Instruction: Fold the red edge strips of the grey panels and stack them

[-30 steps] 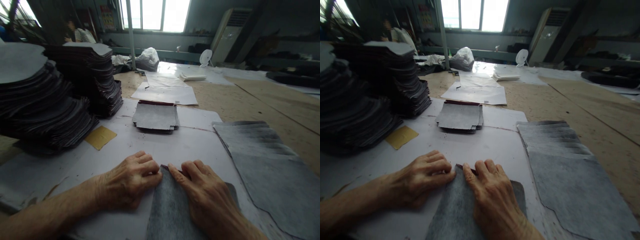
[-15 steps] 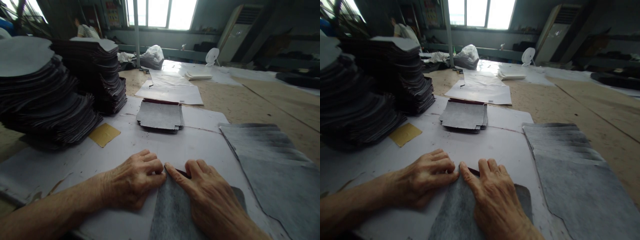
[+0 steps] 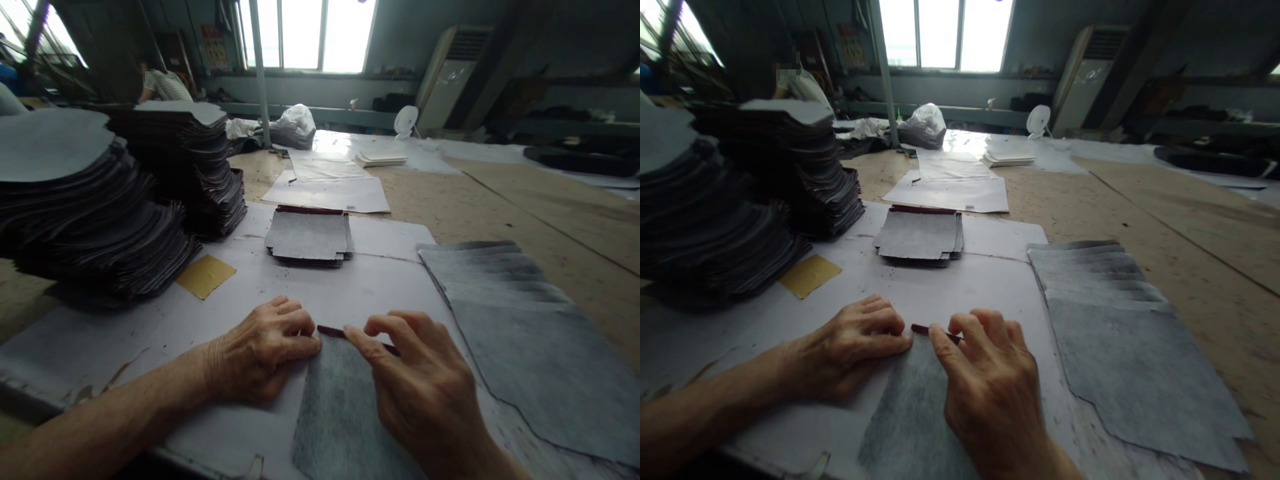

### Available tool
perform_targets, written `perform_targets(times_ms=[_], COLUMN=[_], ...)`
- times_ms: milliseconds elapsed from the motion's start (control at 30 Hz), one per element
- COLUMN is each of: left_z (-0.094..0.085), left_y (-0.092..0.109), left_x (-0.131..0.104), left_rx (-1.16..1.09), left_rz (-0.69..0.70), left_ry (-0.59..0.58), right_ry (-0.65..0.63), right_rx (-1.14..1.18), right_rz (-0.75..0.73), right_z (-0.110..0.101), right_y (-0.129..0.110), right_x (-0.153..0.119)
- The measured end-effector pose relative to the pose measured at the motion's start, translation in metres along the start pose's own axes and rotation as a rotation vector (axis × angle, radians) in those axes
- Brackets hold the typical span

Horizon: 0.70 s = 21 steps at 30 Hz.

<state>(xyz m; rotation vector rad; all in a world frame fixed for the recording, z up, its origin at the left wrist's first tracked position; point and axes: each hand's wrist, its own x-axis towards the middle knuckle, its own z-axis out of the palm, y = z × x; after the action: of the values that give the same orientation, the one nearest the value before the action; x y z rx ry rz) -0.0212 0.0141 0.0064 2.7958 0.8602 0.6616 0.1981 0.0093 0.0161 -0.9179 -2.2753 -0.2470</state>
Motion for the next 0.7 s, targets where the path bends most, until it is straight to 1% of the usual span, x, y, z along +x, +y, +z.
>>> perform_targets(times_ms=[33, 67, 100, 200, 267, 367, 433, 500, 567, 633, 700], left_z=[0.0, -0.001, 0.0, 0.001, 0.002, 0.0, -0.002, -0.004, -0.001, 0.005, 0.013], left_y=[0.001, 0.001, 0.002, 0.003, -0.001, -0.013, -0.02, -0.019, -0.01, 0.004, 0.018], left_x=[0.0, 0.0, 0.001, 0.0, -0.003, -0.006, -0.006, -0.001, 0.007, 0.016, 0.022], left_rx=[-0.006, -0.019, -0.034, -0.096, -0.14, -0.193, -0.228, -0.202, -0.084, 0.046, 0.112], left_rz=[0.001, 0.0, -0.005, -0.04, -0.082, -0.221, -0.306, -0.341, -0.314, -0.205, -0.088], left_ry=[0.0, 0.003, 0.008, 0.023, 0.05, 0.129, 0.193, 0.227, 0.188, 0.08, -0.018], right_ry=[0.073, 0.113, 0.118, 0.041, -0.023, -0.106, -0.114, -0.096, -0.089, -0.09, -0.092], right_rx=[-0.025, -0.055, -0.08, -0.092, -0.095, -0.1, -0.092, -0.075, -0.048, -0.023, -0.016], right_rz=[-0.015, -0.025, -0.027, 0.018, 0.094, 0.197, 0.219, 0.225, 0.239, 0.247, 0.253], right_z=[-0.006, -0.013, -0.019, -0.036, -0.043, -0.046, -0.045, -0.043, -0.042, -0.041, -0.041], right_y=[0.001, 0.002, 0.004, 0.006, 0.007, 0.007, 0.007, 0.007, 0.007, 0.008, 0.009], right_x=[-0.003, -0.008, -0.014, -0.037, -0.053, -0.072, -0.079, -0.082, -0.082, -0.082, -0.083])
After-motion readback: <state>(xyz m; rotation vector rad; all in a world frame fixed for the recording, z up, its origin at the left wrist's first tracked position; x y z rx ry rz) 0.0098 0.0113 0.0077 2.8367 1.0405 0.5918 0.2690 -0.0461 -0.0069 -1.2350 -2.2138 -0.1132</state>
